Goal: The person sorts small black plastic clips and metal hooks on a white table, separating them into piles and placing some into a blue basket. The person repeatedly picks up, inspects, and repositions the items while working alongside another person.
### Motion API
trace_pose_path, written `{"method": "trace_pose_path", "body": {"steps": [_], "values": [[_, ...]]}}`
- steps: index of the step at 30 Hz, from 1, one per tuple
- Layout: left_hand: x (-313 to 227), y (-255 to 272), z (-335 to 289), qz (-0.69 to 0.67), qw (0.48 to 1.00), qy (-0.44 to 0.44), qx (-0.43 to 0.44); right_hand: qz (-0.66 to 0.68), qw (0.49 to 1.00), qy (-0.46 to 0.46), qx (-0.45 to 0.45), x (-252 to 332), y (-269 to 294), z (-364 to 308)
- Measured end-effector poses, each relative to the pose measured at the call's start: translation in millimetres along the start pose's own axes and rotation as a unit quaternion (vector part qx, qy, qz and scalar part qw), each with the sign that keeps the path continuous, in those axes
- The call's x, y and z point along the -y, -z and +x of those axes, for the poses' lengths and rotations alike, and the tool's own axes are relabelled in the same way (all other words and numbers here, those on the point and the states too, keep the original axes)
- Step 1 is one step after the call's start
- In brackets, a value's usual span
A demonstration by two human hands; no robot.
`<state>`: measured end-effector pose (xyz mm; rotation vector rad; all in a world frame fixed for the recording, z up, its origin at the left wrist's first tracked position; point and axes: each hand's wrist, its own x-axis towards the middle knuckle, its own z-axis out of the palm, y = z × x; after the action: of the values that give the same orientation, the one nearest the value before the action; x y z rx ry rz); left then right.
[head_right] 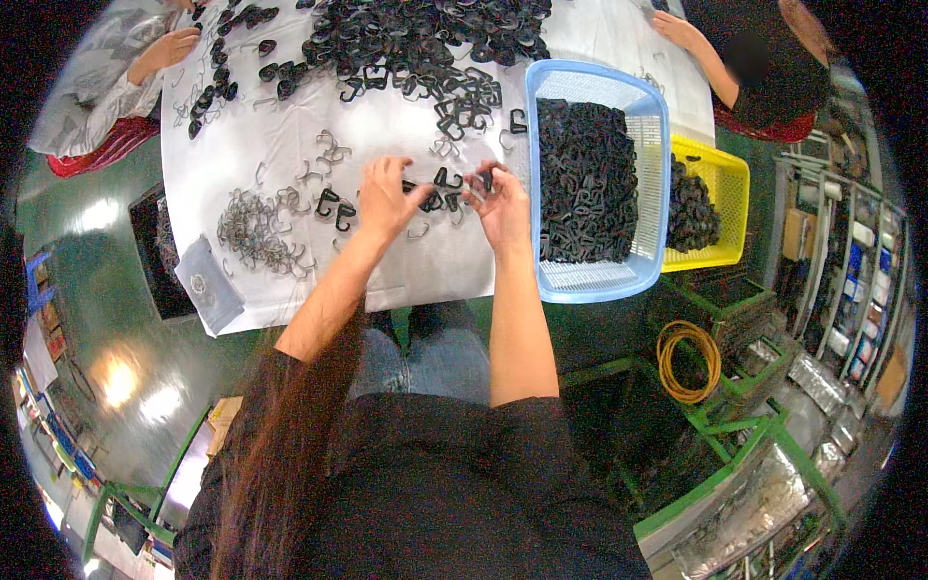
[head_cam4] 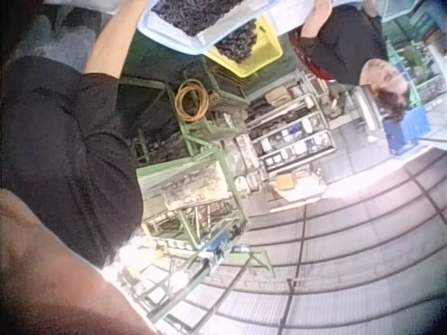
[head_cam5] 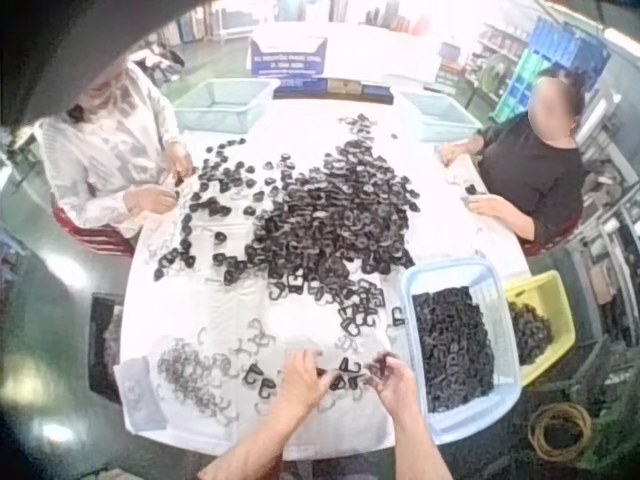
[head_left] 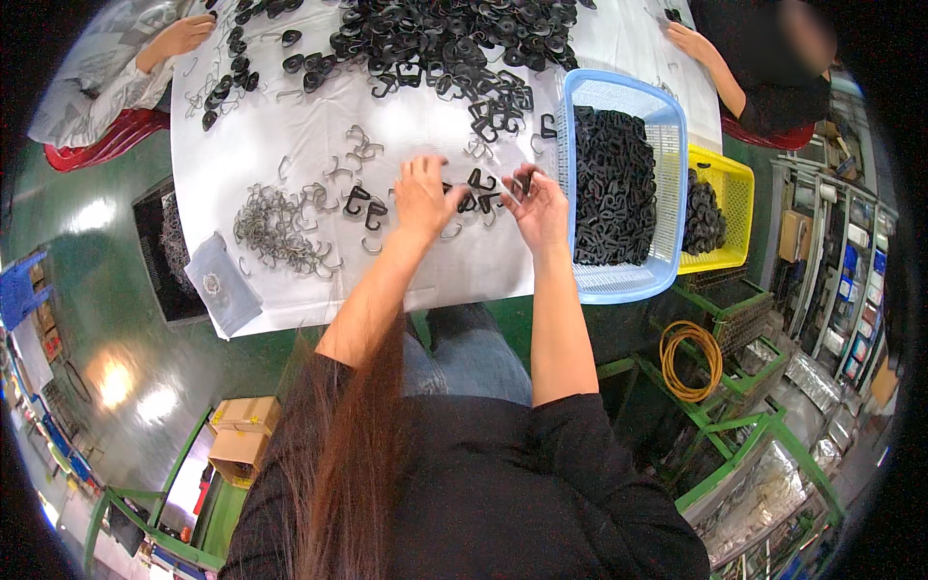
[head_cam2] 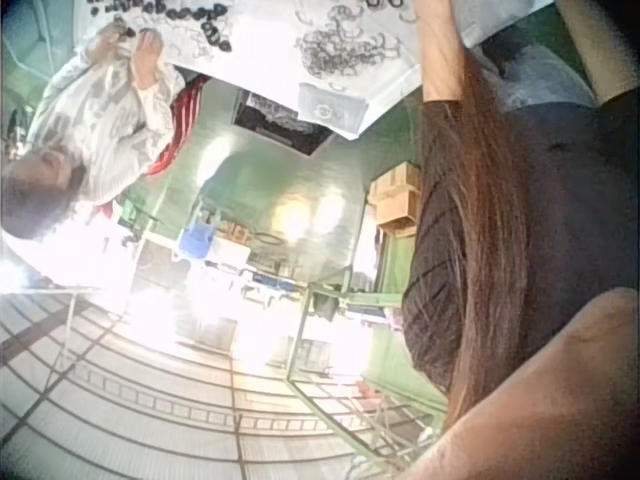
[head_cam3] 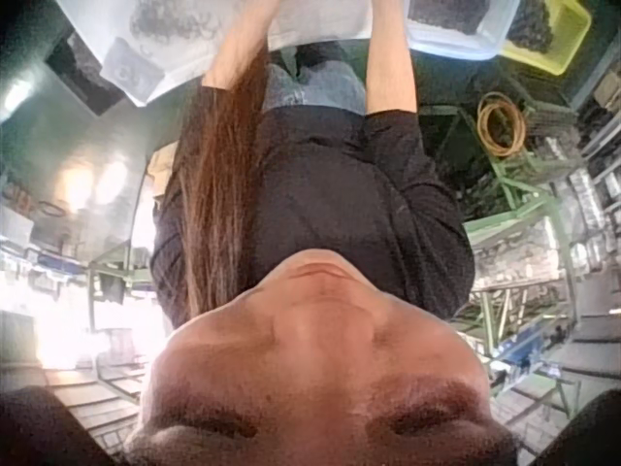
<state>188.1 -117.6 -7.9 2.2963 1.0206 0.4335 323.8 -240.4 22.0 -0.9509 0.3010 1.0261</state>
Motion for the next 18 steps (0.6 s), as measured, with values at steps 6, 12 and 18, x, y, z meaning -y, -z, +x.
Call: {"method": "trace_pose_path", "body": {"steps": [6, 12, 18], "values": [[-14, -11, -19, 0.068, 0.995, 0.01, 0.065, -0.698, 0.679, 0.148, -0.174, -25, 12, 4], [12, -4, 2, -0.086, 0.993, -0.01, 0.078, -0.754, 0.626, 0.157, -0.123, -31, 10, 4], [34, 43, 7, -0.553, 0.779, 0.228, 0.188, -0.753, 0.627, 0.137, -0.144, -43, 8, -2]]}}
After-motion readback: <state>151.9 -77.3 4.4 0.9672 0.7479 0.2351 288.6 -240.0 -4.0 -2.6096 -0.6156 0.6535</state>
